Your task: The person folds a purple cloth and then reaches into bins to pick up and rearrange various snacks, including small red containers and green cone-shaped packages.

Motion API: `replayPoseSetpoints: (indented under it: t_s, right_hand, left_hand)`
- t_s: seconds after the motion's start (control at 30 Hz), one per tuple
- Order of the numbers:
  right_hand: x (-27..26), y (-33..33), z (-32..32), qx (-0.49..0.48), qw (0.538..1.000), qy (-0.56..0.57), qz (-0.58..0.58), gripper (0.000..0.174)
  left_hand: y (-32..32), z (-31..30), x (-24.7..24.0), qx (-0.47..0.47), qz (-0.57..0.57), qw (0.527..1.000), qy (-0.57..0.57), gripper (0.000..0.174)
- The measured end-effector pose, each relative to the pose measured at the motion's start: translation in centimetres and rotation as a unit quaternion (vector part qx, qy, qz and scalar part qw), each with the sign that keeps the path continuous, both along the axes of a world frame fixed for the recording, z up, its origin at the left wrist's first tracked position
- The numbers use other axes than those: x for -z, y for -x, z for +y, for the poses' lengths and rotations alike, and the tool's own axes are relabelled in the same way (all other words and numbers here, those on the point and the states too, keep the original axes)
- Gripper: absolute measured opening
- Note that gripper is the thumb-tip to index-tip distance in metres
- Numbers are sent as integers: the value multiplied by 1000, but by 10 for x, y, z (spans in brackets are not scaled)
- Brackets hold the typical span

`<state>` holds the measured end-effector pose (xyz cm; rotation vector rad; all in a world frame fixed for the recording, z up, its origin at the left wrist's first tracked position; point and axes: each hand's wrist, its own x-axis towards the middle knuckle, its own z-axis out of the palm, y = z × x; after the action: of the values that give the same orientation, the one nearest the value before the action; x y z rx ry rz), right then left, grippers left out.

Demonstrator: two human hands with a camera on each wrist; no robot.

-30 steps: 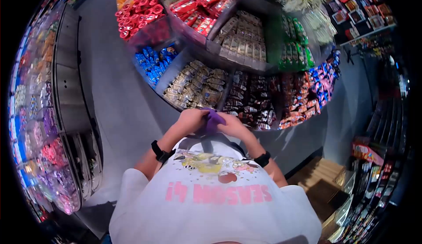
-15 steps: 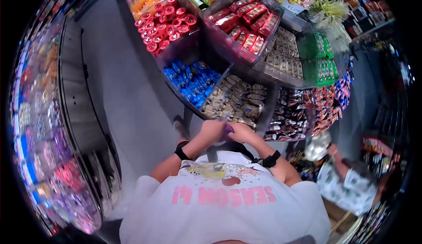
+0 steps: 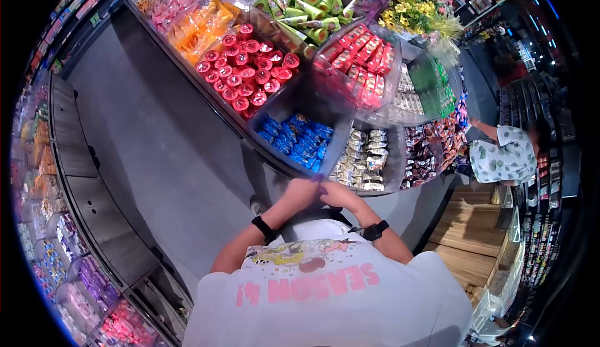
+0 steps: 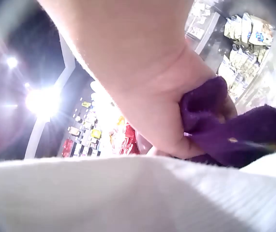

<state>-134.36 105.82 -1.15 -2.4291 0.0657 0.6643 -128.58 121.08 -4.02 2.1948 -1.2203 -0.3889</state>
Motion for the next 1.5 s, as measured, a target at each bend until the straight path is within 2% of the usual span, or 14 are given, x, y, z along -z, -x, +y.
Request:
replayPoseSetpoints:
  t_s: [0.17, 0.2, 0.27, 0.53, 0.67, 0.73, 0.9, 0.97, 1.07, 1.2, 1.27, 1.33, 1.37, 1.5]
  right_hand:
    - [-28, -65, 36, 57, 992, -113, 0, 36]
    - [-40, -86, 50, 96, 983, -118, 100, 38]
    - [16, -113, 58, -51, 988, -60, -130, 41]
    - [-32, -258, 128, -184, 976, -105, -55, 32]
    - [-42, -298, 144, -213, 958, -172, -84, 48]
    - [-43, -310, 146, -194, 966, -150, -79, 55]
    - [-31, -305, 127, -24, 952, -288, -101, 68]
    - [-38, -304, 113, 30, 953, -302, -19, 73]
    - [-45, -299, 104, 25, 939, -333, -85, 76]
    - [-61, -311, 115, 165, 887, -431, -36, 60]
    - [-71, -322, 128, 208, 889, -402, -77, 52]
    - [-73, -332, 150, 255, 865, -412, -132, 49]
    - [-60, -336, 153, 223, 900, -335, -165, 48]
    - [-75, -345, 165, 257, 909, -279, -171, 51]
  left_hand:
    - [-54, 40, -5, -93, -2, 995, 41, 15]
    - [-66, 49, -14, -111, -4, 994, 24, 15]
    - [-92, 69, -8, -136, 1, 991, 11, 16]
    - [-195, 154, -48, -234, 14, 972, -19, 33]
    - [-230, 182, -68, -276, 45, 958, -68, 56]
    - [-246, 184, -80, -284, 45, 955, -75, 54]
    - [-290, 163, -90, -198, 106, 974, 5, 49]
    - [-308, 147, -102, -109, 201, 973, 44, 49]
    - [-330, 128, -120, 53, 265, 959, 85, 49]
    - [-360, 124, -142, 151, 296, 938, 101, 52]
    - [-380, 133, -146, 174, 361, 915, 44, 53]
    - [-393, 146, -143, 202, 299, 929, 85, 54]
    - [-403, 153, -140, 207, 289, 931, 84, 55]
    - [-440, 171, -138, 206, 326, 917, 104, 55]
